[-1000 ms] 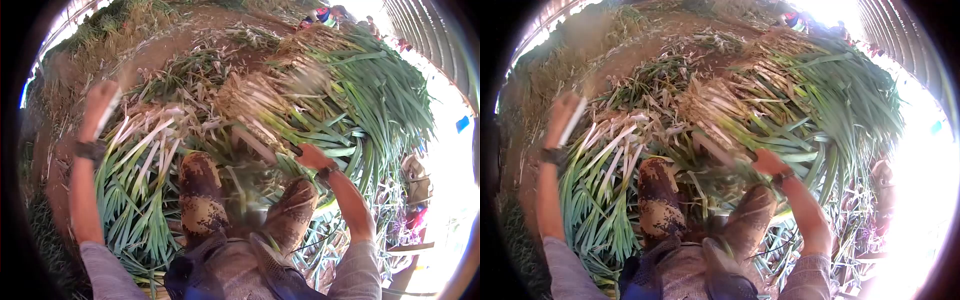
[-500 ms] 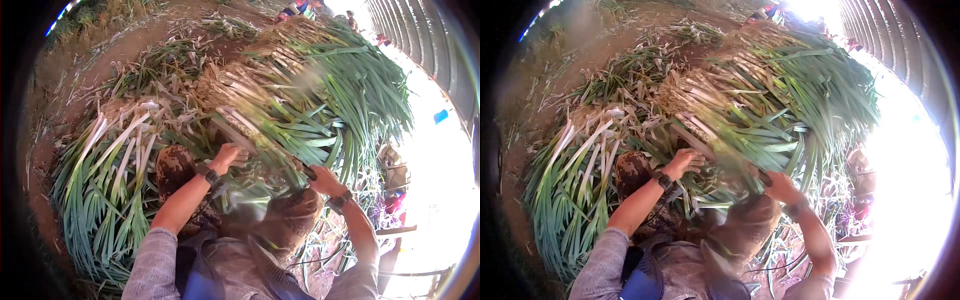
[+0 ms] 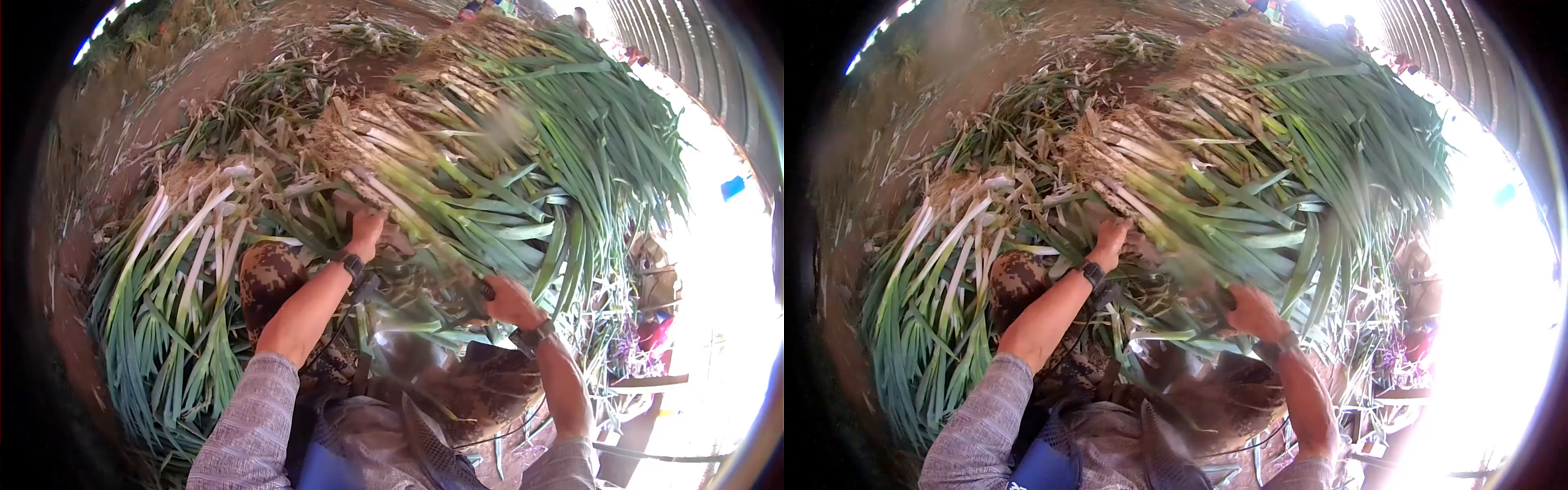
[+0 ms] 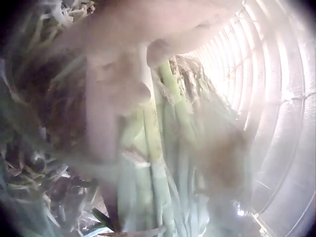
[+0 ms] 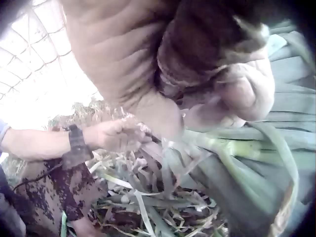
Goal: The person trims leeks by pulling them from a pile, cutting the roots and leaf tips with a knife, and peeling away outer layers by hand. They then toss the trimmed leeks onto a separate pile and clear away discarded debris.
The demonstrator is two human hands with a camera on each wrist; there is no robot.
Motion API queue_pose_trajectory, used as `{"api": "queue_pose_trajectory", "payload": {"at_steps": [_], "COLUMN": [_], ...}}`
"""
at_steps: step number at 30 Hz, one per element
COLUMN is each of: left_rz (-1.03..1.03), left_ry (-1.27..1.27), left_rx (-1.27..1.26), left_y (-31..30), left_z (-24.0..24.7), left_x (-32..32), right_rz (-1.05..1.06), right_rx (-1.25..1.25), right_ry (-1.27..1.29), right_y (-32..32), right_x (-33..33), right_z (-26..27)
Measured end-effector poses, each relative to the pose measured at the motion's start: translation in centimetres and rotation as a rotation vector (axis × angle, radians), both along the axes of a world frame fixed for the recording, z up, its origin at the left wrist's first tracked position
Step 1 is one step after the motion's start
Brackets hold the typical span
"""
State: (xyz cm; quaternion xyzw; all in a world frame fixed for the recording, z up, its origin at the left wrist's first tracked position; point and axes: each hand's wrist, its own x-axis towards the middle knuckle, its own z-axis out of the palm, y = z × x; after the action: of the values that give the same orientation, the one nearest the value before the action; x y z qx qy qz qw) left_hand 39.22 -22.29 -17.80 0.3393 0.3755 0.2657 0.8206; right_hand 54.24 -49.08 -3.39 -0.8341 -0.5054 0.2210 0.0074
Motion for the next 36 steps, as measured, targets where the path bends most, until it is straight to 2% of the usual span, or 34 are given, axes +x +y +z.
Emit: {"api": "queue_pose_trajectory", "payload": {"at_steps": [2,3,4,5,6,7,8,9,12,13,15,16,17,18,19,21,22,24,29,30,34,36], "left_rz": [0.113,0.006,-0.004,-0.039,-0.071,-0.19,-0.148,-0.136,-0.18,-0.154,-0.176,-0.18,-0.162,-0.265,-0.155,-0.137,-0.1,-0.032,-0.106,-0.136,-0.096,-0.102], "left_ry": [0.006,0.073,0.134,0.166,-0.122,-0.029,-0.04,-0.15,-0.3,-0.35,-0.449,-0.407,-0.271,-0.225,-0.229,-0.281,-0.279,-0.137,-0.273,-0.338,-0.379,-0.441], "left_rx": [-0.041,0.02,0.251,0.484,0.075,0.055,-0.035,-0.077,-0.088,-0.088,-0.071,0.071,0.122,0.064,0.003,0.002,0.01,-0.024,-0.01,-0.034,0.039,-0.041], "left_y": [0.5,1.2,4.3,5.5,2.3,4.4,4.0,4.3,4.1,4.4,2.7,0.7,-0.9,-1.5,-2.4,-1.7,-1.8,-2.4,-2.2,-2.2,-2.2,-2.4], "left_z": [0.1,-0.3,-5.6,-10.4,-2.2,-4.5,-2.8,-3.8,-2.7,-2.3,-2.0,-0.6,-0.4,-0.8,-0.7,-3.3,-2.9,-2.7,-2.3,-2.4,-2.2,-1.9], "left_x": [1.1,1.0,0.5,2.6,1.2,1.1,1.2,1.4,2.6,2.2,2.3,1.9,1.9,2.2,2.5,2.7,2.5,1.7,-0.1,-0.5,-1.5,-1.7], "right_rz": [0.024,-0.046,-0.139,-0.133,-0.141,-0.141,-0.031,-0.048,-0.086,-0.033,-0.072,-0.165,-0.132,-0.095,-0.076,-0.033,-0.014,0.026,-0.046,0.046,0.064,0.078], "right_rx": [-0.053,0.003,0.068,0.116,0.164,0.236,0.247,0.268,0.353,0.405,0.379,0.253,0.334,0.331,0.325,0.294,0.265,0.219,0.163,0.162,0.274,0.278], "right_ry": [-0.003,0.163,0.315,0.328,0.334,0.365,0.225,0.255,0.262,0.264,0.311,0.307,0.263,0.214,0.217,0.275,0.237,0.202,0.185,0.245,0.204,0.211], "right_y": [-0.3,0.1,-0.1,-0.5,-0.9,-0.7,-0.7,-0.8,-3.0,-2.0,-2.0,-1.9,-2.3,-2.5,-2.4,-2.5,-2.7,-2.6,-1.8,-1.5,0.0,1.5], "right_x": [0.1,-0.5,-0.6,0.6,1.9,1.5,2.2,1.5,1.5,1.5,2.2,1.9,2.1,2.1,1.8,1.8,1.7,1.2,1.0,0.8,0.3,0.3], "right_z": [-0.2,0.3,0.8,-1.1,-3.0,-2.2,-3.5,-3.2,-2.5,-2.8,-2.7,-0.4,-0.9,-0.6,-0.1,-0.6,-1.0,-1.4,-0.8,-1.2,-1.6,-2.1]}}
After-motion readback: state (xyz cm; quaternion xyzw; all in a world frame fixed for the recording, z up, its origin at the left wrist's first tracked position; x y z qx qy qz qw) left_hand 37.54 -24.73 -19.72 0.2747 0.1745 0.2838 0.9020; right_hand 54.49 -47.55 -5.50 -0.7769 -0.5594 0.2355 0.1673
